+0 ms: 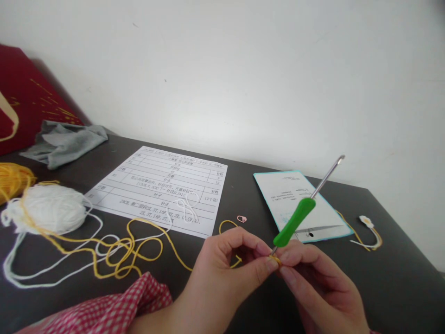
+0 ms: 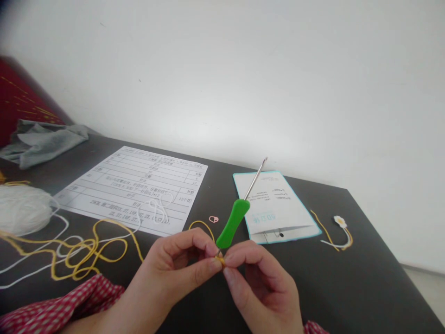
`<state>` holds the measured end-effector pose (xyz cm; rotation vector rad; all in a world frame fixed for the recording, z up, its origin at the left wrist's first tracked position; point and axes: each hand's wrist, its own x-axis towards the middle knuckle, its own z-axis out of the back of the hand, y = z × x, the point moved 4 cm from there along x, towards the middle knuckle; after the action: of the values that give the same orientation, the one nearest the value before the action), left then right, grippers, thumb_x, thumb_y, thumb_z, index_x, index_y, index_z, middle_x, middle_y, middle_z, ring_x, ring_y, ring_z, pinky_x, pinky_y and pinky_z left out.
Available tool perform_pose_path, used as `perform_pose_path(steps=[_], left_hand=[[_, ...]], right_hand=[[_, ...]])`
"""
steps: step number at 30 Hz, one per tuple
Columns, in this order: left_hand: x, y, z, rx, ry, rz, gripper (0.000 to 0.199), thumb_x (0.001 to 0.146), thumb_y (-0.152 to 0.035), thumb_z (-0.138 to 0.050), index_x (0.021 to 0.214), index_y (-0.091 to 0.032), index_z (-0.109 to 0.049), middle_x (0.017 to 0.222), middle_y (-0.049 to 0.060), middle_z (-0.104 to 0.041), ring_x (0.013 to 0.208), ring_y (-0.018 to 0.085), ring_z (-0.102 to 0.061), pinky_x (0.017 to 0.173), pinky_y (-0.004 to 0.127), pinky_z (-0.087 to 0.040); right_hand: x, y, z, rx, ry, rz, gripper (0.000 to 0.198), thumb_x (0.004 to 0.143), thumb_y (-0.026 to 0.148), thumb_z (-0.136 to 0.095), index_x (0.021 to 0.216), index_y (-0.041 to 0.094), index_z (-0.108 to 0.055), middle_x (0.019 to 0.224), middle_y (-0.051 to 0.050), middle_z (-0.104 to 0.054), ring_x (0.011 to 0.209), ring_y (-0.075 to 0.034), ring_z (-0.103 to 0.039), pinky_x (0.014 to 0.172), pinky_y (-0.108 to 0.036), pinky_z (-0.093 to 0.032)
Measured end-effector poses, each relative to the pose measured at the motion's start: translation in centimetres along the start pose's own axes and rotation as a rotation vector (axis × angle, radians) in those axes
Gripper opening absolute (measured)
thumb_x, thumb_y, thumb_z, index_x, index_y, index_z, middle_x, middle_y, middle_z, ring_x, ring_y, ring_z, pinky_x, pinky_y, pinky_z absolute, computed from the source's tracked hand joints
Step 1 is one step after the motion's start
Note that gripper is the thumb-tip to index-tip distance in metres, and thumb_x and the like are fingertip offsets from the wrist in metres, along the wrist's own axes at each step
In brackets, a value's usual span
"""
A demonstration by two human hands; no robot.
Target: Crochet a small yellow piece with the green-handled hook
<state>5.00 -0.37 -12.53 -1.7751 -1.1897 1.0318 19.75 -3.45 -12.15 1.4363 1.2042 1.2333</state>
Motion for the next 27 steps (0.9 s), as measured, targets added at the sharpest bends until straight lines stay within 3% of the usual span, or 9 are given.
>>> perform_pose_path(steps=[7, 18, 27], left_hand=[[0.0, 0.21, 0.05, -0.036, 0.008, -0.014, 0.008, 0.069, -0.022, -0.086, 0.067, -0.022, -0.077, 0.065, -0.004, -0.07, 0.062, 0.009, -0.056, 0.059, 0.02, -0.042], [0.07, -0.13, -0.01, -0.048, 0.031, -0.033, 0.01, 0.069, -0.016, -0.086, 0.068, -0.023, -0.079, 0.067, -0.004, -0.073, 0.064, 0.01, -0.062, 0.062, 0.02, -0.047], [0.12, -0.06, -0.03, -0.08, 0.043, -0.014, 0.012, 0.069, -0.014, -0.085, 0.068, -0.024, -0.08, 0.067, -0.005, -0.074, 0.063, 0.009, -0.063, 0.062, 0.019, -0.048]], right_hand=[[0.05, 0.12, -0.15, -0.02, 0.021, 0.048, 0.01, 0.09, 0.026, -0.074, 0.094, 0.035, -0.078, 0.086, 0.004, -0.074, 0.083, -0.009, -0.07, 0.081, -0.012, -0.056], [-0.2, -0.39, 0.17, 0.076, -0.02, -0.111, 0.006, 0.085, 0.029, -0.08, 0.089, 0.033, -0.081, 0.083, 0.001, -0.076, 0.08, -0.013, -0.071, 0.077, -0.018, -0.058], [0.24, 0.16, -0.38, 0.053, 0.013, -0.021, 0.009, 0.089, 0.03, -0.076, 0.092, 0.036, -0.081, 0.087, 0.002, -0.076, 0.083, -0.012, -0.07, 0.078, -0.017, -0.057]])
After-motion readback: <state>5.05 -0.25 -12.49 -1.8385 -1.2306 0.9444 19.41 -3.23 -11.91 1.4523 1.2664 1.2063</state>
